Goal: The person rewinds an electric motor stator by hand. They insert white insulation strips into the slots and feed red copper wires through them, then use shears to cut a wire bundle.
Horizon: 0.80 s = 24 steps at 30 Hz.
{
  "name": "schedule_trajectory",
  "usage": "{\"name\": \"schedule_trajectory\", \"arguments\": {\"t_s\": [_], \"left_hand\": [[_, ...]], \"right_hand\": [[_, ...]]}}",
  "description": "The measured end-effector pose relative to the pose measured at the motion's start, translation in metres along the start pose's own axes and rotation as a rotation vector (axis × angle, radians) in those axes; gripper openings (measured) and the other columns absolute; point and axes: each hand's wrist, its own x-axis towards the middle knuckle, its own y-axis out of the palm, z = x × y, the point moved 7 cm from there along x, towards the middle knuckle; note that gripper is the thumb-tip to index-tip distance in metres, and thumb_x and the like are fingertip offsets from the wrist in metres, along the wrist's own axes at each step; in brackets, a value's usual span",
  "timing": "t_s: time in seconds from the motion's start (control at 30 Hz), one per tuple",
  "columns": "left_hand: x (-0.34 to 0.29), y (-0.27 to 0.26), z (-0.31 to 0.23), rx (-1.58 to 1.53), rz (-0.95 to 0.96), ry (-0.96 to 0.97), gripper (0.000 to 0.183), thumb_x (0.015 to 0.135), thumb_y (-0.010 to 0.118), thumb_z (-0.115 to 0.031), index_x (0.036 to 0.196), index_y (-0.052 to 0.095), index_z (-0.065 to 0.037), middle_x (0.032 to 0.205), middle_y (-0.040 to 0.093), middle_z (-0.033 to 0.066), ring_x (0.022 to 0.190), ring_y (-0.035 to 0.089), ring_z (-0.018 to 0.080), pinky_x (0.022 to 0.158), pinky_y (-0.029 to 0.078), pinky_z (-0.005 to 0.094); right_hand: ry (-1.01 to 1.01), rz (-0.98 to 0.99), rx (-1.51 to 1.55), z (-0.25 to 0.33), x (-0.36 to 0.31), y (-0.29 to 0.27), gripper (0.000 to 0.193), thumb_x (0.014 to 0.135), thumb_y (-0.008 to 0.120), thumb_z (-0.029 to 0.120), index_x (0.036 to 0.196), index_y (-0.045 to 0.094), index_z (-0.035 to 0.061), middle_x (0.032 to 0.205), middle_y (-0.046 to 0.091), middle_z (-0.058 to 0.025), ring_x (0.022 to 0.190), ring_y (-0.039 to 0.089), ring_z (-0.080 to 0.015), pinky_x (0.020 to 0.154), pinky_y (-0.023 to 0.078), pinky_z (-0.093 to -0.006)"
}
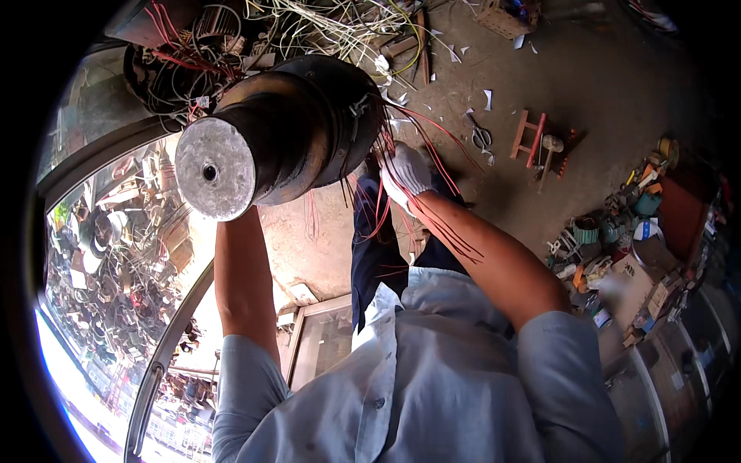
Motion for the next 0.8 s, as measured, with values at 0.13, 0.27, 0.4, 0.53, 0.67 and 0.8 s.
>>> {"name": "schedule_trajectory", "arguments": {"t_s": [0.13,0.27,0.4,0.53,0.67,0.8], "left_hand": [[-0.074,-0.034,0.002,0.097,-0.276,0.193,0.024,0.095,0.058,-0.015,0.106,0.070,0.003,0.089,0.071,0.0074,0.081,0.064,0.0151,0.075,0.053,0.0294],[-0.207,0.011,0.050,0.150,0.120,0.010,0.031,0.097,0.057,-0.019,0.116,0.067,0.004,0.094,0.071,0.0114,0.084,0.066,0.0182,0.080,0.053,0.0327],[-0.268,0.085,0.086,0.656,0.439,0.136,0.083,0.087,0.064,-0.030,0.151,0.029,0.010,0.139,0.054,0.0300,0.130,0.054,0.0382,0.110,0.042,0.0397],[-0.270,0.096,0.096,0.644,0.420,-0.222,0.064,0.081,0.066,-0.031,0.128,0.052,0.009,0.113,0.065,0.0325,0.111,0.064,0.0425,0.097,0.049,0.0442],[-0.272,0.081,0.143,0.532,0.484,-0.317,0.039,0.083,0.067,-0.030,0.093,0.062,0.007,0.081,0.066,0.0199,0.078,0.066,0.0277,0.073,0.051,0.0423],[-0.284,0.063,0.088,0.469,0.600,-0.334,0.040,0.088,0.066,-0.034,0.096,0.061,0.006,0.082,0.063,0.0203,0.081,0.064,0.0301,0.074,0.050,0.0440]], "right_hand": [[0.219,0.257,0.661,0.012,-0.008,0.015,0.021,0.098,0.055,0.021,0.094,0.064,0.0025,0.077,0.066,-0.0101,0.059,0.061,-0.0212,0.054,0.051,-0.0362],[0.298,0.341,0.593,0.016,-0.015,0.017,0.016,0.097,0.058,0.021,0.097,0.064,0.0061,0.078,0.065,-0.0069,0.070,0.061,-0.0162,0.060,0.048,-0.0356],[0.239,0.390,0.448,0.006,-0.001,0.027,0.014,0.097,0.056,0.018,0.095,0.062,0.0049,0.077,0.062,-0.0073,0.070,0.060,-0.0192,0.062,0.050,-0.0395],[0.268,0.400,0.511,0.006,0.000,0.024,0.011,0.097,0.053,0.012,0.095,0.060,0.0039,0.076,0.059,-0.0073,0.068,0.060,-0.0212,0.063,0.052,-0.0410],[0.293,0.452,0.611,0.020,-0.003,0.030,0.008,0.098,0.050,0.006,0.095,0.057,0.0028,0.075,0.056,-0.0073,0.067,0.059,-0.0232,0.065,0.054,-0.0425],[0.334,0.489,0.760,0.032,-0.007,0.030,0.009,0.098,0.047,0.000,0.095,0.055,0.0018,0.074,0.053,-0.0072,0.066,0.058,-0.0252,0.066,0.055,-0.0440]]}}
